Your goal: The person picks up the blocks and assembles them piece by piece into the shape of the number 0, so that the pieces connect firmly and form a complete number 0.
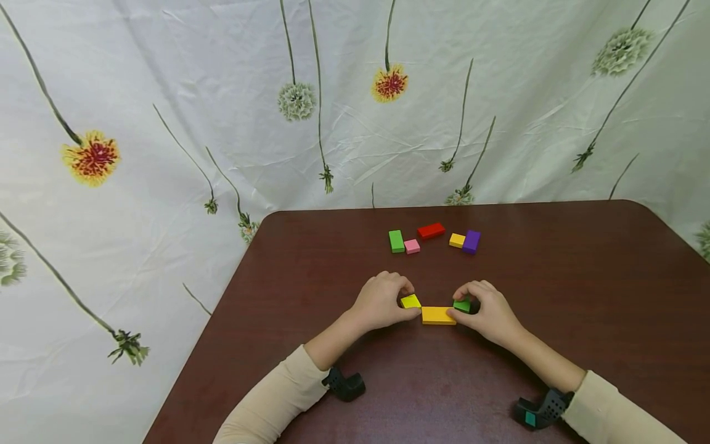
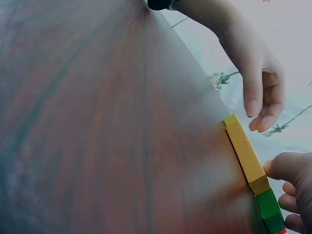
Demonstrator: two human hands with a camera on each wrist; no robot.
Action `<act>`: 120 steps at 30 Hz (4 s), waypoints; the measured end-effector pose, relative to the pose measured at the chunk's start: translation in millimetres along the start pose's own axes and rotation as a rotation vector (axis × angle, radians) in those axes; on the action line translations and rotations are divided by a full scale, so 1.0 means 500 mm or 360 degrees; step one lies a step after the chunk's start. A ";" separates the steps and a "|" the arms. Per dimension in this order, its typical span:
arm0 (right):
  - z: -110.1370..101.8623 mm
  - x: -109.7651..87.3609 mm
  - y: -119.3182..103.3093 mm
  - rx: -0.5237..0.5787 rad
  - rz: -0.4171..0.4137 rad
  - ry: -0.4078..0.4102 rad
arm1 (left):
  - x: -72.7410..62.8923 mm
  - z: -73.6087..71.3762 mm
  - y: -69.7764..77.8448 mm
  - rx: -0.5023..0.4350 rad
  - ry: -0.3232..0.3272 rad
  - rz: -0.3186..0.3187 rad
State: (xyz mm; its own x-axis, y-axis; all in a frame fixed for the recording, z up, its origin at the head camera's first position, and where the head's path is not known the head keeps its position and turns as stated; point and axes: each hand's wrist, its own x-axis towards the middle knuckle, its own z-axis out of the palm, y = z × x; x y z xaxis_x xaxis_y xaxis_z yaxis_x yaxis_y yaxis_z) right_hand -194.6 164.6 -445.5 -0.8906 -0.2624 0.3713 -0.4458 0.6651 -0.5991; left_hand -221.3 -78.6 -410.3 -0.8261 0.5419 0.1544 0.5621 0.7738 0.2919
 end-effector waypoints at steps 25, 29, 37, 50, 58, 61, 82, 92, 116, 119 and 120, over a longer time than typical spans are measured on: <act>-0.002 0.003 0.000 0.0001 -0.0054 -0.0002 | -0.010 0.026 0.039 0.0309 0.0190 0.0151; -0.005 0.005 -0.003 -0.0015 -0.0060 -0.0017 | -0.009 0.026 0.037 0.0288 0.0177 0.0138; -0.034 0.037 0.006 -0.0036 -0.0096 0.0104 | -0.006 0.027 0.040 0.0283 0.0149 0.0144; -0.107 0.181 0.105 -0.0083 0.0277 -0.0135 | -0.007 0.030 0.036 0.0310 0.0167 0.0176; -0.099 0.217 0.145 -0.0140 0.0304 -0.0293 | -0.008 0.030 0.035 0.0309 0.0162 0.0181; -0.094 0.222 0.150 -0.0159 0.0340 -0.0337 | -0.009 0.031 0.035 0.0300 0.0161 0.0185; -0.095 0.211 0.158 -0.0101 0.0436 -0.0293 | -0.007 0.030 0.033 0.0200 0.0108 0.0135; -0.102 0.186 0.135 -0.0039 0.0364 -0.0317 | -0.007 0.030 0.032 0.0176 0.0107 0.0137; -0.075 0.117 0.103 0.0125 0.0090 -0.0555 | -0.013 0.034 0.029 0.0166 0.0134 0.0133; -0.073 0.113 0.105 0.0159 0.0073 -0.0578 | -0.012 0.036 0.029 0.0171 0.0132 0.0132; -0.074 0.112 0.105 0.0167 0.0069 -0.0584 | -0.012 0.035 0.029 0.0171 0.0129 0.0131</act>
State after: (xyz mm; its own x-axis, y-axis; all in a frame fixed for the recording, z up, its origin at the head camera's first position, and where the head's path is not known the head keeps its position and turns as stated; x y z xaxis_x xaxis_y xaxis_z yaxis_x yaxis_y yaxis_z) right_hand -264.8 210.7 -429.9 -0.8732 -0.4811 0.0772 -0.3971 0.6107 -0.6851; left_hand -207.4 -64.7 -423.4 -0.7752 0.5799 0.2505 0.6252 0.7609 0.1734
